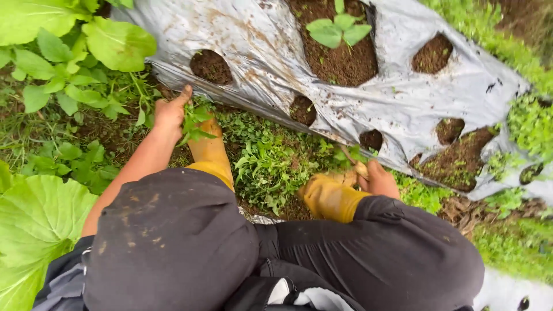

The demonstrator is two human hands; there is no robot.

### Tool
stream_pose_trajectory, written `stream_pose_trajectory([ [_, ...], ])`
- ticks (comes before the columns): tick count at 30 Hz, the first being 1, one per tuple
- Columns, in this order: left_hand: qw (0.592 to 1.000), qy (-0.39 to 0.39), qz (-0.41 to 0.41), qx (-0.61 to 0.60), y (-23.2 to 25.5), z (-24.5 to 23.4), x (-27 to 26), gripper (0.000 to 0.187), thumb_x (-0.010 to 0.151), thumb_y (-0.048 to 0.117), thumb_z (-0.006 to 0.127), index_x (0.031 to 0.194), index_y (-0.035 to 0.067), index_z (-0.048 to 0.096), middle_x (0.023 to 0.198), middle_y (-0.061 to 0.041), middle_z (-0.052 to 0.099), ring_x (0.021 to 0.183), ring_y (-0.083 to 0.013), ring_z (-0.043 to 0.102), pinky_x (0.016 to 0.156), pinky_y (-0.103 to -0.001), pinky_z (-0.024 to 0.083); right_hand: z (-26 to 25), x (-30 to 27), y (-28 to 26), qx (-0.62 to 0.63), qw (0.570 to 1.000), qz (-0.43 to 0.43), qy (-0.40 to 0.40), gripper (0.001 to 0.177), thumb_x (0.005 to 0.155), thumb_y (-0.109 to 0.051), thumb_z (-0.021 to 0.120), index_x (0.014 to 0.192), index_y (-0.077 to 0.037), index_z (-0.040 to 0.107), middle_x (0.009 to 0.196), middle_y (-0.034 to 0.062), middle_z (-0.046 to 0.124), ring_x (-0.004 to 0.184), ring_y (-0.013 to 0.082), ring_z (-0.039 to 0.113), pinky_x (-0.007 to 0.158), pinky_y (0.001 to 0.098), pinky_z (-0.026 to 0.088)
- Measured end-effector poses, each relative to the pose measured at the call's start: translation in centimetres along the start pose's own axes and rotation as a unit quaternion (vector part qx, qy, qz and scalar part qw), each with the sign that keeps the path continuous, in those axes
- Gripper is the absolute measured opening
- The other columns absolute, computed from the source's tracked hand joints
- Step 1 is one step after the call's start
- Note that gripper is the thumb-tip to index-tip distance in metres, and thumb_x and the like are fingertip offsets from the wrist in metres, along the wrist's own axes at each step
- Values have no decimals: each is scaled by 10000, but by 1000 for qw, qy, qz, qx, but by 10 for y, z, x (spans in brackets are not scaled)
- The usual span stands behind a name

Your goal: The person kneels on the ground and removes weeds by hand from around plants growing in holes in a plastic sheet. They pull the weeds from the soil and toss them aside.

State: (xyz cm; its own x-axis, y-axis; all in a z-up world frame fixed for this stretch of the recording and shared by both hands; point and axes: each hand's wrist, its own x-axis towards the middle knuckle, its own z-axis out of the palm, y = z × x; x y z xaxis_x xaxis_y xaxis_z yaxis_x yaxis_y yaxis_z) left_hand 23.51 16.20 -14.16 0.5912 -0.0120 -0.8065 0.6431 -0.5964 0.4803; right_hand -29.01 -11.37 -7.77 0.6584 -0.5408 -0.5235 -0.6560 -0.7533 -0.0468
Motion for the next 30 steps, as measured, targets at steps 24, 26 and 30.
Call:
stream_pose_trajectory([
  [24,978,-146,95,119,-76,-53,92,436,1088,322,566,1160,-101,642,811,-162,655,624,-268,634,548,-453,517,-127,205,-428,183,936,-290,-80,314,1034,-202,500,1259,11,451,789,234,627,625,389,688,531,515,542],
  [26,978,-150,99,108,-74,-53,83,421,1089,317,560,1145,-91,649,777,-158,650,585,-263,620,525,-445,502,-107,205,-422,157,945,-280,-61,317,1039,-191,495,1276,14,447,816,244,644,634,391,694,543,529,557],
  [30,972,-152,111,144,-64,-54,73,453,1070,217,512,1336,-147,560,1095,-306,686,888,-386,710,662,-510,590,-70,198,-389,98,964,-244,-38,311,1019,-257,550,1202,-20,467,850,249,665,667,437,704,570,580,572],
])
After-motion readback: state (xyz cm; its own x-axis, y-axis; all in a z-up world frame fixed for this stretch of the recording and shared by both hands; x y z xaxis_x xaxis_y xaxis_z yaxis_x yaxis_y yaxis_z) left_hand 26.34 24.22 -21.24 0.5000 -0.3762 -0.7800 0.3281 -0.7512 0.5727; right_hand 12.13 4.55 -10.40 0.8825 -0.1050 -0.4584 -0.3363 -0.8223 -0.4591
